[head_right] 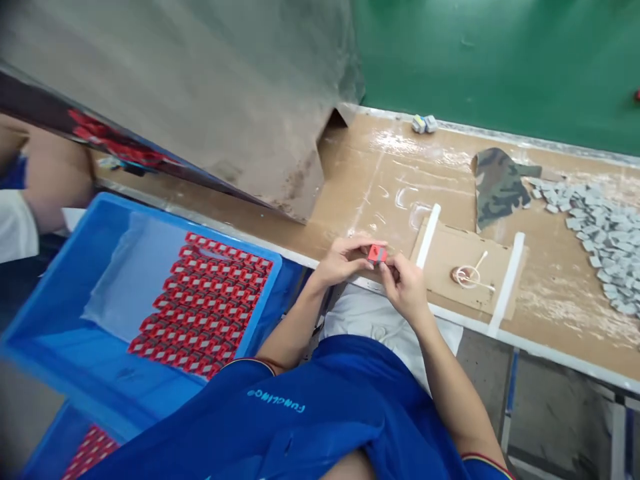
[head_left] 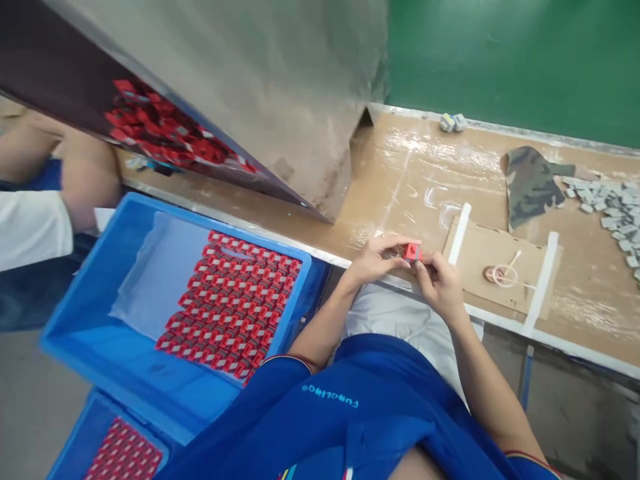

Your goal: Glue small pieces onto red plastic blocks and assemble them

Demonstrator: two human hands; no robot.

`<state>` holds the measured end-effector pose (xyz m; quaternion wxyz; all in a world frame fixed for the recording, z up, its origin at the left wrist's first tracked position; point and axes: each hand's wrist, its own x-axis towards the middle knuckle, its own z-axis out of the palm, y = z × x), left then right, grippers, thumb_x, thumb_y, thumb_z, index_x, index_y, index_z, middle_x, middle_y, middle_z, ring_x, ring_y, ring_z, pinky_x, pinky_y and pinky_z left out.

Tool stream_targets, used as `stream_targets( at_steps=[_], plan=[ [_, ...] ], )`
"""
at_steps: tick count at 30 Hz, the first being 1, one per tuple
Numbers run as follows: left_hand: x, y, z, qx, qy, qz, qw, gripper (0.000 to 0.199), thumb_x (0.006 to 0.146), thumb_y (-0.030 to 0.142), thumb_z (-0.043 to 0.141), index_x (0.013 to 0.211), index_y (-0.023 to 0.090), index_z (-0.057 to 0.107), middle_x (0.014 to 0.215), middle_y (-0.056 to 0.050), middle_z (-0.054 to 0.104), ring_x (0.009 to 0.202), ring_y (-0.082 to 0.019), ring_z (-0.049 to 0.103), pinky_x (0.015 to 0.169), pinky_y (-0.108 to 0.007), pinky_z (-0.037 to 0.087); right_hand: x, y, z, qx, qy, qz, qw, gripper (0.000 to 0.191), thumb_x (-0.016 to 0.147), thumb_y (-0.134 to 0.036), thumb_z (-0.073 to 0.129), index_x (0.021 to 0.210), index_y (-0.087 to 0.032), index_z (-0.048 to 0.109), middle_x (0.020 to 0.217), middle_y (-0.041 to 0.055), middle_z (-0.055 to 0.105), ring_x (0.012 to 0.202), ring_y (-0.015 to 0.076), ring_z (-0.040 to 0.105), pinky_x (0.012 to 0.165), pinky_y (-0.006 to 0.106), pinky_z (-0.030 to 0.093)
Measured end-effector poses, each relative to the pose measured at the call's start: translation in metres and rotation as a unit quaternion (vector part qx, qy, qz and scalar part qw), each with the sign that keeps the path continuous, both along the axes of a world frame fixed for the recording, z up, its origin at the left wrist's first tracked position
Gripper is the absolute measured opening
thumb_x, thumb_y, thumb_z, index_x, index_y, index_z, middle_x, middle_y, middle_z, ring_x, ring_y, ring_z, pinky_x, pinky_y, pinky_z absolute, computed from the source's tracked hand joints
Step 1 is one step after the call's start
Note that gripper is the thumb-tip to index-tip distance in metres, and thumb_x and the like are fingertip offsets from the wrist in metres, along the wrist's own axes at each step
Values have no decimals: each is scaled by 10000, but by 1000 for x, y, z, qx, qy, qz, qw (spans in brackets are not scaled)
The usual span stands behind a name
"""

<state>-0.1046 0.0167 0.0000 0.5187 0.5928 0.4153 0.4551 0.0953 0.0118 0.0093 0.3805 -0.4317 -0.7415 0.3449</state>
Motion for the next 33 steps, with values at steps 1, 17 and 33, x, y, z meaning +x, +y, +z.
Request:
stream_targets(
  at_steps=[1, 17, 33],
  plan=[
    [0, 0, 0, -6, 3, 3, 1000, 478, 817, 437, 857, 1218, 185, 792, 1099, -94, 775, 894, -153, 672, 863, -275, 545, 0, 0, 0, -7, 2, 1, 1000, 220, 1002, -349, 540, 823, -230, 585, 609, -29, 578, 497, 120, 517, 509, 238, 406],
    [0, -2, -2, -46, -13, 4, 999, 478, 809, 380, 868, 1210, 142, 764, 1159, -123, 801, 1036, -210, 772, 961, -312, 604, -2, -1, -5, -24, -6, 2, 1000, 226, 1018, -378, 534, 838, -243, 551, 618, -41, 537, 514, 118, 461, 529, 257, 364],
    [0, 0, -5, -66, -13, 26, 997, 502, 757, 418, 897, 1149, 129, 771, 1078, -109, 814, 973, -207, 783, 900, -298, 629, -2, 1, -6, -39, -15, 13, 999, 217, 1026, -368, 518, 841, -254, 520, 650, -20, 577, 544, 145, 503, 554, 272, 380]
  ],
)
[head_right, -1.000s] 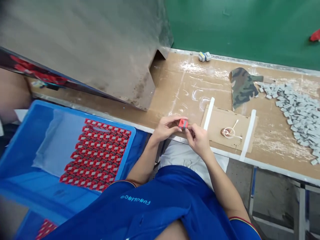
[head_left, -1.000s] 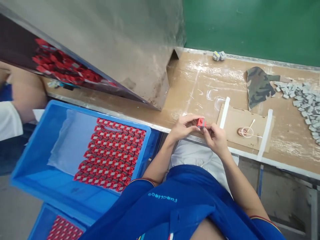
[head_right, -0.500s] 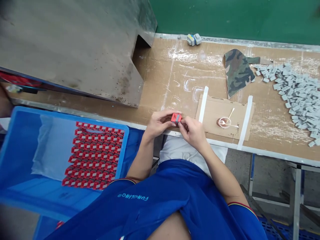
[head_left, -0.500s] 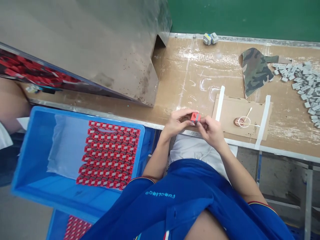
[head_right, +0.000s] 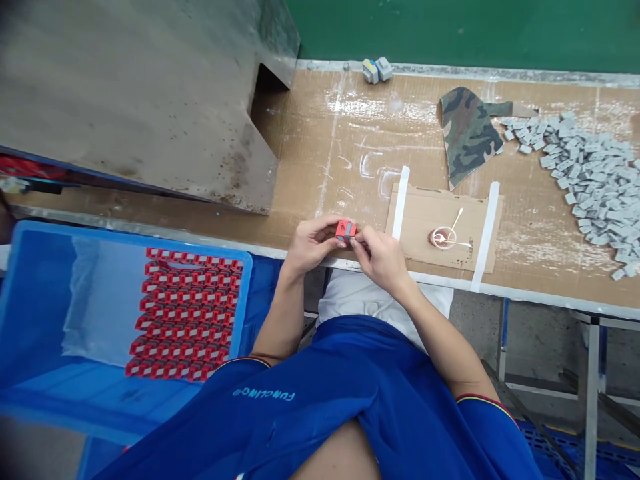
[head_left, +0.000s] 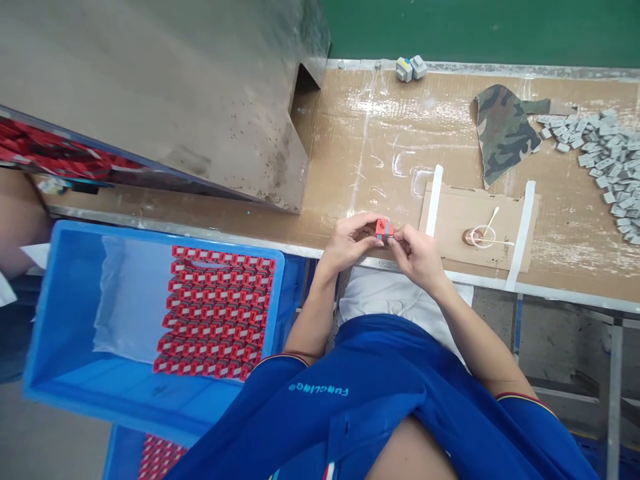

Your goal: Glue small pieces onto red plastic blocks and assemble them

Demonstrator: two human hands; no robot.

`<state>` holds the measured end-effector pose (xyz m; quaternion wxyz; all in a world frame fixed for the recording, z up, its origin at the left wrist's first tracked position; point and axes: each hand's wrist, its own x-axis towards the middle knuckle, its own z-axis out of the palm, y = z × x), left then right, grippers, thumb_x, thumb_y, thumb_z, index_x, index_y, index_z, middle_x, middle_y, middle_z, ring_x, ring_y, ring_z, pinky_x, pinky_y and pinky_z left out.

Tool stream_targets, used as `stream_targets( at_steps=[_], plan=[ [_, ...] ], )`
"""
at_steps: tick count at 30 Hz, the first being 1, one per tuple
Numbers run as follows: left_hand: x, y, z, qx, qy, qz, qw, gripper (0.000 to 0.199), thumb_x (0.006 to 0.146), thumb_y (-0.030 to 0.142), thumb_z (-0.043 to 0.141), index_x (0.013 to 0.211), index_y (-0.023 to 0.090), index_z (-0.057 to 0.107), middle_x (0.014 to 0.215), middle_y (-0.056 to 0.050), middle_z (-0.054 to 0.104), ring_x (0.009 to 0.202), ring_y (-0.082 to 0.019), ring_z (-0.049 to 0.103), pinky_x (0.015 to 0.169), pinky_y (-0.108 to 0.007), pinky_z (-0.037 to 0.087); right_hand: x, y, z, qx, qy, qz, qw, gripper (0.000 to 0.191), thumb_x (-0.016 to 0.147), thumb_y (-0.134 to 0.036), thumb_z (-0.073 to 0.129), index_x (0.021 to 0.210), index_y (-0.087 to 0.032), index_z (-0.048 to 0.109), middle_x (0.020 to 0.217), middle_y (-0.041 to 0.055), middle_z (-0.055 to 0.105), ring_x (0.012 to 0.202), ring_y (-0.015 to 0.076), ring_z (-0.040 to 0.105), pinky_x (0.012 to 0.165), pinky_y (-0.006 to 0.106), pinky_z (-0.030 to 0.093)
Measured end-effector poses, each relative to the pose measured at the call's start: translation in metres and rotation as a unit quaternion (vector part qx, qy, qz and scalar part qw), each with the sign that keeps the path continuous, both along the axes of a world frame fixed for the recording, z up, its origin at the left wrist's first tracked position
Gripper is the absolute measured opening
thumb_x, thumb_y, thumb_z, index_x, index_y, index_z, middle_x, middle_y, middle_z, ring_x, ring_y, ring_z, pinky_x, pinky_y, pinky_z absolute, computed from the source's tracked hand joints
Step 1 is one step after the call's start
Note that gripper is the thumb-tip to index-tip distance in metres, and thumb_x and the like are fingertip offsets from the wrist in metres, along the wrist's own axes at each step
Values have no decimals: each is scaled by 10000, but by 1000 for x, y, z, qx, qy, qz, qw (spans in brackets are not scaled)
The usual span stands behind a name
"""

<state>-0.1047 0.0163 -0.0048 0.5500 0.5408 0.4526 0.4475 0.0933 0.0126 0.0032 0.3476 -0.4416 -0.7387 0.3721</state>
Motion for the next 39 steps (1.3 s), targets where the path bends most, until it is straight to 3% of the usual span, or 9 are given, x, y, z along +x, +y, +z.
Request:
stream_targets(
  at_steps=[7, 14, 21, 28, 34, 39],
  plan=[
    [0, 0, -1, -5, -25, -7, 1000, 507, 761, 374, 903, 1187, 138, 760, 1056, -81, 812, 976, -194, 784, 928, -295, 622, 0, 0, 1, 1, 26, -3, 1000, 141, 996, -301, 546, 869, -241, 558, 675, -21, 633, 526, 126, 528, 550, 254, 400],
    [-1, 0, -3, -5, 1, -11, 1000, 555, 786, 461, 879, 1214, 136, 742, 1083, -106, 809, 1015, -230, 784, 956, -347, 623, -2, 0, 2, -17, 16, -16, 1000, 133, 967, -312, 553, 854, -243, 545, 649, -24, 626, 506, 120, 511, 521, 249, 389],
    [0, 0, -3, 15, 13, -8, 1000, 528, 803, 453, 865, 1207, 134, 745, 1078, -103, 810, 970, -210, 788, 934, -329, 625, -3, 1, 5, -32, 13, -15, 999, 134, 953, -310, 553, 841, -246, 518, 646, -30, 612, 527, 124, 541, 555, 246, 401],
    [-1, 2, -1, 22, 18, -8, 1000, 504, 787, 426, 878, 1176, 126, 765, 1068, -99, 807, 958, -205, 780, 920, -318, 624, -3, 2, 6, -39, 5, -6, 999, 164, 943, -280, 561, 814, -259, 461, 571, -64, 527, 475, 126, 483, 534, 251, 335],
    [-2, 2, -3, 25, -10, -15, 1000, 463, 802, 371, 879, 1179, 132, 753, 1060, -83, 799, 931, -181, 774, 892, -285, 620, -2, 4, 5, -24, 9, 5, 1000, 129, 954, -280, 555, 839, -248, 504, 621, -42, 594, 491, 125, 508, 545, 249, 355],
    [-1, 1, -2, 12, -23, -15, 1000, 459, 788, 378, 894, 1167, 156, 760, 1030, -69, 802, 926, -184, 773, 890, -293, 619, -2, 4, 2, -16, 21, -2, 1000, 144, 935, -273, 568, 816, -252, 491, 595, -56, 561, 469, 115, 497, 516, 240, 350]
  ],
)
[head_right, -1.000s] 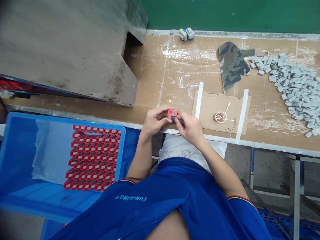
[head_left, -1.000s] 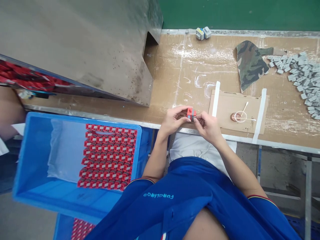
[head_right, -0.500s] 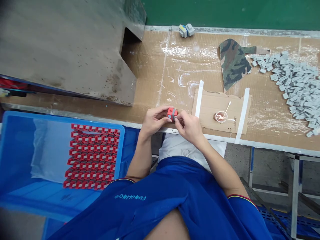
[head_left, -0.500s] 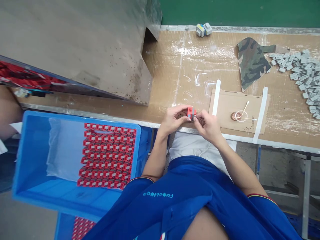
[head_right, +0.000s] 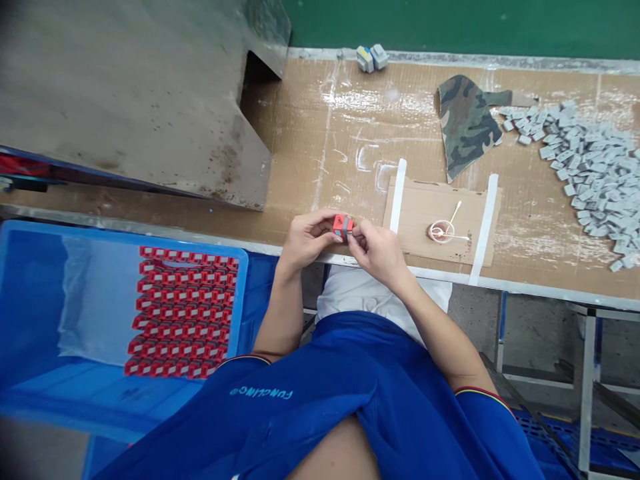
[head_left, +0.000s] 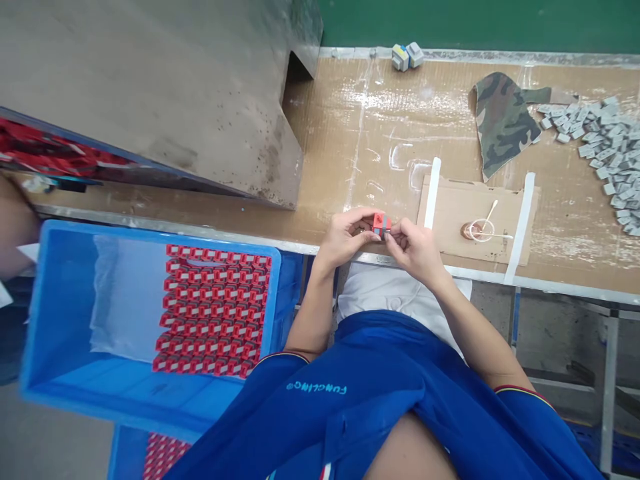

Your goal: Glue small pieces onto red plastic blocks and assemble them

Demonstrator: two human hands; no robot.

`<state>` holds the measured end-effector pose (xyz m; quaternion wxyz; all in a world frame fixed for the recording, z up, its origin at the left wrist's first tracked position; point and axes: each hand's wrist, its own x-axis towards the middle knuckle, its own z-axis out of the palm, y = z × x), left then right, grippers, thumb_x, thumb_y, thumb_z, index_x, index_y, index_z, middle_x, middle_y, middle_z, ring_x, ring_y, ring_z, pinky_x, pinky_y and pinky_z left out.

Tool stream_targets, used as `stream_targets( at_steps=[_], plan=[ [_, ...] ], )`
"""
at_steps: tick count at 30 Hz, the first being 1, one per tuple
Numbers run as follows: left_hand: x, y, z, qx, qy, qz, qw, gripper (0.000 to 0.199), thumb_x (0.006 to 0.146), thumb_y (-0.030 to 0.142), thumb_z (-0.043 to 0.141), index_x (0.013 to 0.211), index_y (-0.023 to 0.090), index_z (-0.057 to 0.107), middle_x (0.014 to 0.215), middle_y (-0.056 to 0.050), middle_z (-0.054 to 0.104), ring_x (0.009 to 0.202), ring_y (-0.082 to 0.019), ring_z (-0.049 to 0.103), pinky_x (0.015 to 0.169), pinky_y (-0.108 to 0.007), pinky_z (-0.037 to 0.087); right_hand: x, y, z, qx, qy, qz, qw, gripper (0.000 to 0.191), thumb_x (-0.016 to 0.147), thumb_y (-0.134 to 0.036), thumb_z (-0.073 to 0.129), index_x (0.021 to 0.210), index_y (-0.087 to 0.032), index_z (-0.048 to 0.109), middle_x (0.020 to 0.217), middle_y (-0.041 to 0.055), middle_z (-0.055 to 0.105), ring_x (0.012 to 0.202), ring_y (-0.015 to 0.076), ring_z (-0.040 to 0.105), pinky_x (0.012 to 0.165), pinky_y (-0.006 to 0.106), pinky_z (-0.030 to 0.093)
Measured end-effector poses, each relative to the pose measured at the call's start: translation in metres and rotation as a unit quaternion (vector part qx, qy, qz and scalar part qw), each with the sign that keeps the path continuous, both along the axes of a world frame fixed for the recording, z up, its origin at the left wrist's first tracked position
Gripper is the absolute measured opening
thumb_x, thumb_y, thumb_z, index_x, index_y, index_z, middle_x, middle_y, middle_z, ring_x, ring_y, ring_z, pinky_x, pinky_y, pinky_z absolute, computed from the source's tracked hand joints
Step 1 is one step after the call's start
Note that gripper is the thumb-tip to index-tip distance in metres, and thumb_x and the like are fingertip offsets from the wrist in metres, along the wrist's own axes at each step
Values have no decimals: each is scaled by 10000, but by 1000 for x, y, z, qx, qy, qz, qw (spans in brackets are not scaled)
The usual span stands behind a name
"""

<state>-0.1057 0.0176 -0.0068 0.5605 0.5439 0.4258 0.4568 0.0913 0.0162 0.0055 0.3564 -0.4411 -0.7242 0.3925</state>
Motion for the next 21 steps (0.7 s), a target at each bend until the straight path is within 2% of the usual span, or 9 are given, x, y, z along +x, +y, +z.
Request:
stream_targets(
  at_steps=[12, 18, 21],
  plan=[
    [-3, 1, -2, 10, 22, 2, 1000, 485, 754, 437, 907, 1124, 149, 782, 1032, -83, 781, 874, -164, 741, 805, -256, 586, -1, -2, 1, 8, -30, -3, 1000, 176, 913, -261, 563, 789, -259, 437, 583, -58, 527, 476, 110, 465, 498, 241, 316],
    [-2, -1, 0, 31, 28, 1, 999, 435, 784, 427, 891, 1125, 174, 793, 1005, -72, 769, 854, -152, 721, 787, -250, 581, 3, -3, 1, 14, 17, 19, 1000, 168, 947, -244, 585, 799, -244, 505, 563, -82, 502, 451, 85, 452, 479, 222, 328],
    [-2, -2, 2, 35, 1, -18, 999, 401, 815, 370, 877, 1158, 189, 776, 1063, -78, 779, 924, -158, 740, 851, -257, 594, 3, -5, 2, 25, 41, 16, 999, 152, 969, -236, 604, 826, -238, 551, 580, -81, 526, 454, 79, 459, 471, 221, 340]
  ],
)
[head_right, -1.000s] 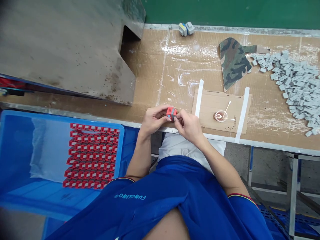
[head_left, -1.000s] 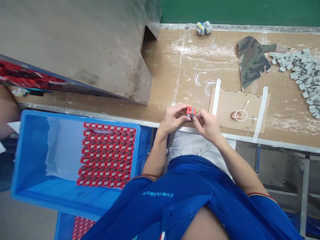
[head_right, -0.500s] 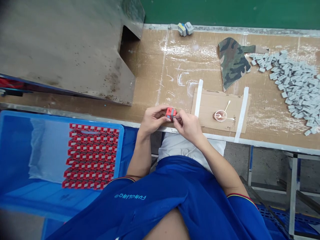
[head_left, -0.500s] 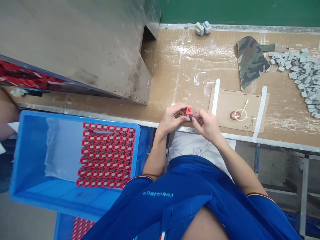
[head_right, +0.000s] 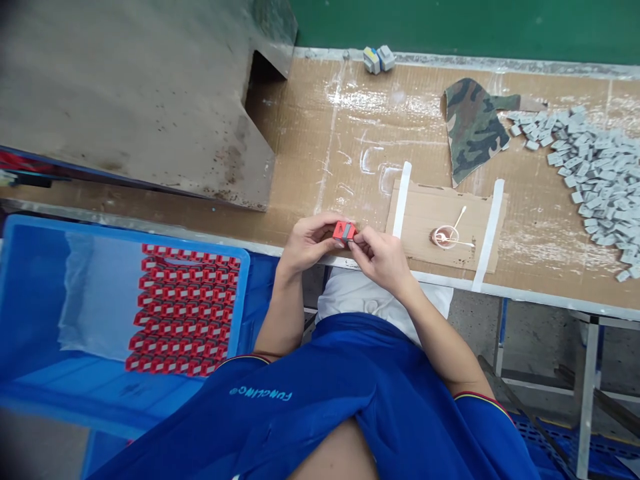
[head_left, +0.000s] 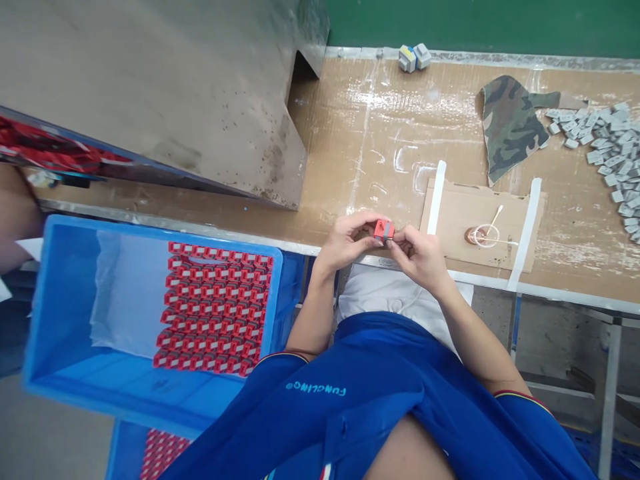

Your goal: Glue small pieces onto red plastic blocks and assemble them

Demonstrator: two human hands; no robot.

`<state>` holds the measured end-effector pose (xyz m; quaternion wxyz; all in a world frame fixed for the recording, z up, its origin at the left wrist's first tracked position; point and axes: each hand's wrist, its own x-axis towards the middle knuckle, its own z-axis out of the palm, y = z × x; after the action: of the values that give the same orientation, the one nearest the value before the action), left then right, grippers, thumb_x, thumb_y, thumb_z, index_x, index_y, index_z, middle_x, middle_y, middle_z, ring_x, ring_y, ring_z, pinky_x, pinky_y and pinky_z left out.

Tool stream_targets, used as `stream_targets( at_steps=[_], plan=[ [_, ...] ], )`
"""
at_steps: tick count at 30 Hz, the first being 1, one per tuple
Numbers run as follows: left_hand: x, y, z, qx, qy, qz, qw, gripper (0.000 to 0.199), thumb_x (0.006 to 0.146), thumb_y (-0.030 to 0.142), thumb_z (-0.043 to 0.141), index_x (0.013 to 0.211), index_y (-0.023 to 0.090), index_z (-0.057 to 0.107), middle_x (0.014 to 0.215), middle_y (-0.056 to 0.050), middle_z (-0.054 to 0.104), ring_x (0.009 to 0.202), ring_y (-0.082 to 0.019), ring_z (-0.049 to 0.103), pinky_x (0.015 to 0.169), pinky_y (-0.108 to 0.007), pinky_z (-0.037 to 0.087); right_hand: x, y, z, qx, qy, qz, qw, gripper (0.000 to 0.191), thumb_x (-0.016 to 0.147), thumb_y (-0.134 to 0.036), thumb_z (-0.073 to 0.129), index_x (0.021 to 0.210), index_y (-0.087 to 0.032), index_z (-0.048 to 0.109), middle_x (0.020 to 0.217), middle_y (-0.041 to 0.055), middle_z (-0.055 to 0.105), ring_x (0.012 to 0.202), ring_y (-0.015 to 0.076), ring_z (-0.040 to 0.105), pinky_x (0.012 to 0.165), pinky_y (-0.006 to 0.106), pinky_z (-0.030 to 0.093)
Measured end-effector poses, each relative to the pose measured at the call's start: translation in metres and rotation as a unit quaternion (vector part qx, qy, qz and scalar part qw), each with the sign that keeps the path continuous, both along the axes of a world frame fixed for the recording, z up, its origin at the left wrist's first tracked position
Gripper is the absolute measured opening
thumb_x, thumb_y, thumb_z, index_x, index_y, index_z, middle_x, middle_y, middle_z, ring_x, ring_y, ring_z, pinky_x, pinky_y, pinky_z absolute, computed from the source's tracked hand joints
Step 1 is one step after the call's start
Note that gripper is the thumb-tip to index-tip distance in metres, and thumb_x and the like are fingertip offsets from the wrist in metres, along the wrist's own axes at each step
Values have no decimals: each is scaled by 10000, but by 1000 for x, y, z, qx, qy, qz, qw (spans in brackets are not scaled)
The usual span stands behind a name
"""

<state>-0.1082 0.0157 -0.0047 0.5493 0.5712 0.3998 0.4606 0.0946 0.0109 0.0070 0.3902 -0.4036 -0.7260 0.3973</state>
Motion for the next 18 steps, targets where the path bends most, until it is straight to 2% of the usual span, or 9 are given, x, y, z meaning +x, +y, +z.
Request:
stream_targets(
  at_steps=[4, 8, 13, 18],
  plan=[
    [0, 0, 2, -6, -53, -17, 998, 401, 837, 257, 863, 1206, 202, 715, 1185, -97, 777, 1076, -179, 761, 964, -283, 604, -2, -1, 0, 31, 29, -27, 999, 8, 981, -241, 634, 978, -235, 637, 676, -53, 597, 490, 89, 508, 466, 227, 398],
    [1, -1, 5, 19, -97, -11, 995, 364, 830, 172, 857, 1139, 198, 665, 1267, -107, 754, 1119, -181, 763, 968, -287, 615, -3, 1, 2, 93, 38, -42, 994, 152, 971, -235, 677, 1118, -254, 642, 842, -6, 643, 622, 121, 581, 519, 243, 481],
    [8, -6, 9, 60, -140, -15, 988, 349, 840, 103, 826, 1113, 226, 649, 1299, -77, 759, 1148, -168, 759, 936, -262, 628, 0, 1, 1, 161, 20, -54, 985, 341, 946, -255, 725, 1265, -277, 603, 1032, 59, 658, 896, 212, 652, 691, 334, 578],
    [15, -13, 13, 59, -154, -29, 986, 306, 859, 114, 814, 1086, 226, 642, 1345, -83, 748, 1167, -180, 761, 924, -260, 637, 6, -8, 7, 185, -6, -53, 981, 394, 961, -203, 694, 1329, -287, 582, 1048, 61, 622, 904, 207, 655, 687, 325, 589]
  ],
)
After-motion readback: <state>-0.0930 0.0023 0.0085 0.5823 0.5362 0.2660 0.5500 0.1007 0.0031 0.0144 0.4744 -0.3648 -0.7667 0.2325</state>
